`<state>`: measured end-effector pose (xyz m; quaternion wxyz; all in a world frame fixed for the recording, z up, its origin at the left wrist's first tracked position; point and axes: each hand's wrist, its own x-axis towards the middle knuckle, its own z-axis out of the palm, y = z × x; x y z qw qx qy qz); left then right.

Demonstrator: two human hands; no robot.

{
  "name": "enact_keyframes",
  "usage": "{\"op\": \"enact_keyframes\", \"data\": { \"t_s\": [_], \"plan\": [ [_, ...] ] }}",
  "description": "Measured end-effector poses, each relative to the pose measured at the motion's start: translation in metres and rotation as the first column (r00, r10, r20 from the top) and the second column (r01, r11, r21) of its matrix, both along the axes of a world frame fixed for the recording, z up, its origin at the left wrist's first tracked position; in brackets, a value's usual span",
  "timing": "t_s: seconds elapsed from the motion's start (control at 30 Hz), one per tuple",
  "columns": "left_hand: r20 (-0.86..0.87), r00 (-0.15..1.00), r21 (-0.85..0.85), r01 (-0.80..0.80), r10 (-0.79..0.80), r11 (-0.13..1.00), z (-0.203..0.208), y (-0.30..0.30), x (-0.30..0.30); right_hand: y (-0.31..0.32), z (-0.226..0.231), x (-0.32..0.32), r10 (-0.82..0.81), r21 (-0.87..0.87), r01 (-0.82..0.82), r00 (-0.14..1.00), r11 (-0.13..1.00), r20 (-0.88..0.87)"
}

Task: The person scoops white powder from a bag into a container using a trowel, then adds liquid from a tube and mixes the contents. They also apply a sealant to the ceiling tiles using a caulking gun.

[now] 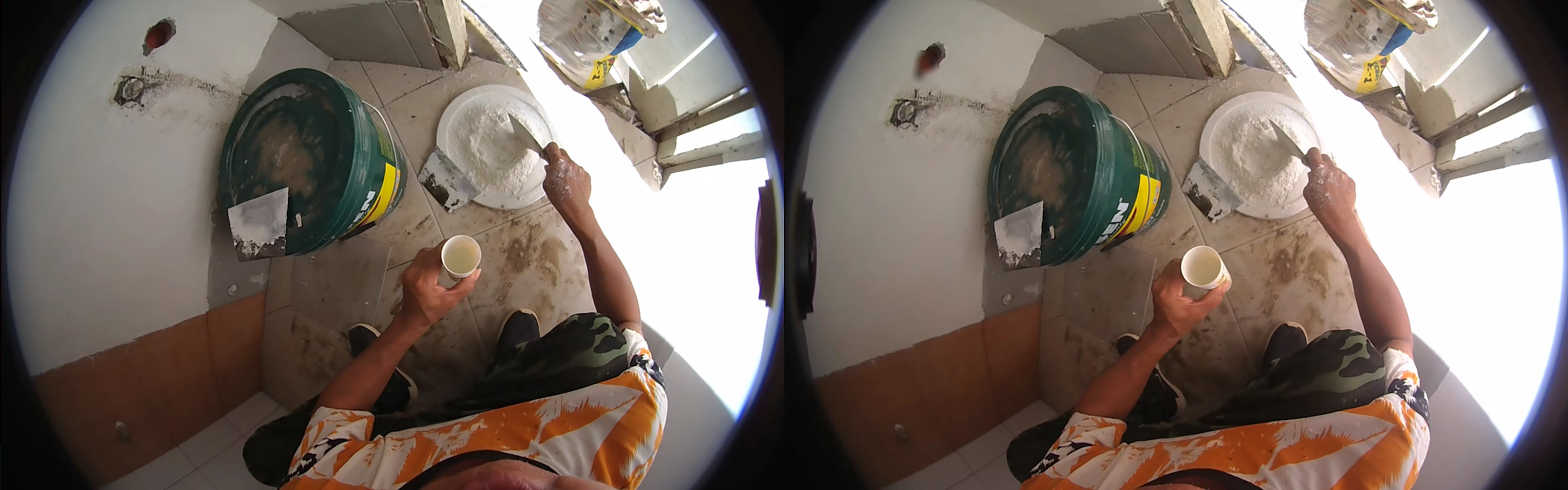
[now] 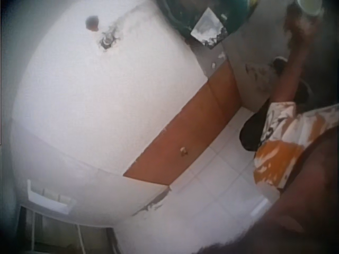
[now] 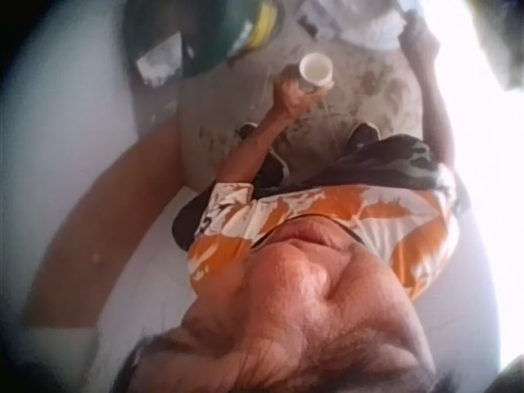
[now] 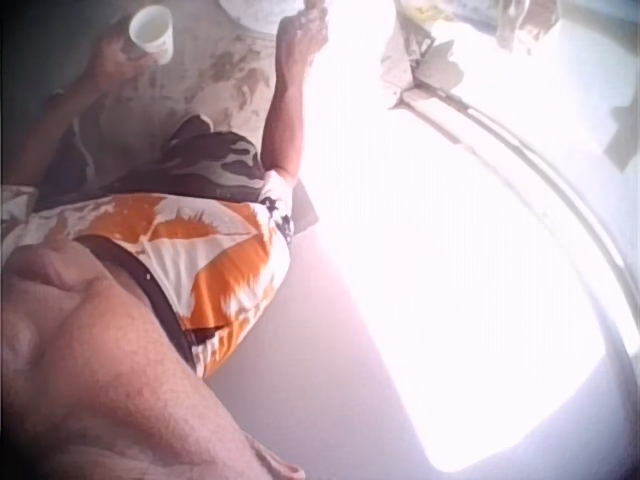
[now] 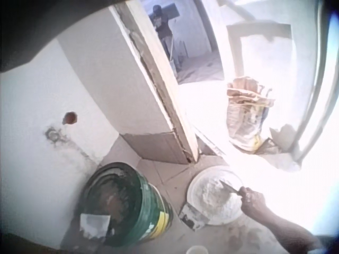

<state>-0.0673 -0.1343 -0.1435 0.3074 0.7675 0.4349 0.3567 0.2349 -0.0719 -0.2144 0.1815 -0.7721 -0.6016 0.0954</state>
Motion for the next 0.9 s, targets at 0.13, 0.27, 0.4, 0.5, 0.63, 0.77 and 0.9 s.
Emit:
{"op": "enact_keyframes", "data": {
  "t_s": [0.13,0.27,0.4,0.5,0.63,0.77,0.9],
  "plan": [
    [-0.004,1.0,-0.01,0.03,-0.03,0.999,-0.004,0.001,0.004,0.001,-0.004,-0.006,0.016,-0.057,-0.018,0.999,0.998,-0.045],
    [0.014,1.0,-0.02,0.008,-0.008,1.0,-0.005,0.0,0.009,0.0,-0.011,-0.008,0.076,-0.012,-0.077,0.995,0.997,-0.065],
    [0.02,1.0,-0.015,0.007,-0.007,1.0,-0.003,0.002,0.012,0.001,-0.011,-0.016,0.077,-0.068,-0.082,0.994,0.994,-0.081],
    [-0.004,1.0,-0.029,0.0,0.0,1.0,-0.004,0.001,0.012,0.002,0.006,-0.028,0.09,-0.079,-0.097,0.992,0.992,-0.087],
    [0.013,1.0,-0.036,0.024,-0.024,0.999,-0.004,0.004,0.015,0.001,0.004,-0.049,0.15,-0.103,-0.156,0.986,0.982,-0.066],
    [0.005,1.0,-0.045,0.015,-0.015,0.999,-0.001,0.002,0.013,0.004,0.002,-0.039,0.093,-0.104,-0.103,0.991,0.989,-0.096],
    [0.015,1.0,-0.045,-0.004,0.005,0.999,-0.005,0.003,0.011,0.021,0.015,-0.032,0.115,0.0,-0.117,0.983,0.993,-0.144]
  ]
}}
